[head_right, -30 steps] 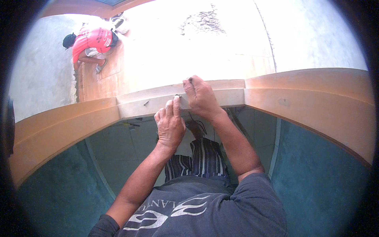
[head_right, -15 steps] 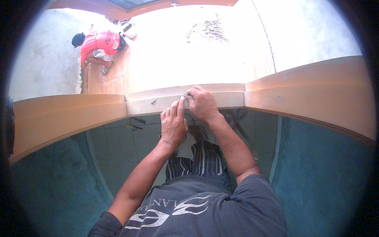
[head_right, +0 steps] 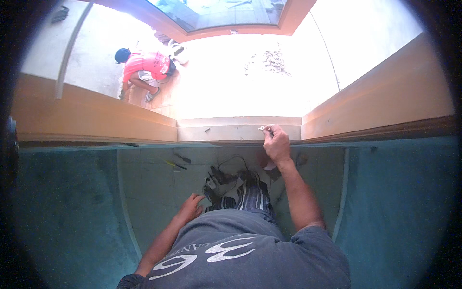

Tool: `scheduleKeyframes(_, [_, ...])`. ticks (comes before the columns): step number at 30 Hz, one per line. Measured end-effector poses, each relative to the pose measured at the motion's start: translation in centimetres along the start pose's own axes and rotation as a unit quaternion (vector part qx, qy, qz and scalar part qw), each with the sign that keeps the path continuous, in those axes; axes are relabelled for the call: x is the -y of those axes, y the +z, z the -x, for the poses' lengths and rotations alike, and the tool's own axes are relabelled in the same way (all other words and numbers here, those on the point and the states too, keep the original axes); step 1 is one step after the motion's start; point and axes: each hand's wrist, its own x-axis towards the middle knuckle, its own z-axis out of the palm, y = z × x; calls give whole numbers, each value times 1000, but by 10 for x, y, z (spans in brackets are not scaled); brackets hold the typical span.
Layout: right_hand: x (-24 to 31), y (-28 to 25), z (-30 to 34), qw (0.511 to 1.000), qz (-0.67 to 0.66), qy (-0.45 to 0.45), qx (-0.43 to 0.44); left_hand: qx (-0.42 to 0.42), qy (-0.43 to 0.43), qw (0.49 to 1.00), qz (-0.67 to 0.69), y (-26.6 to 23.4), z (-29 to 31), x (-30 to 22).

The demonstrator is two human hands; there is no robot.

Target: The person installs a wooden window frame by hand, aligning it with the opening and securing it with screws. They use a screwdriver to tighten the screws and ensure the frame is firmly attached to the wall.

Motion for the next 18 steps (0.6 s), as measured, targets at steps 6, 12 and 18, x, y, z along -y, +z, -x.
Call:
scheduleKeyframes(6, [43, 63, 32, 985, 0, -124, 118, 13, -209, 978, -1, 55, 70, 149])
scheduleKeyframes(12, [92, 121, 86, 953, -15, -208, 218, -44, -286, 955, 60, 67, 118, 219])
scheduleKeyframes(18, [137, 192, 141, 939, 19, -228, 257, -76, -236, 958, 142, 90, 130, 318])
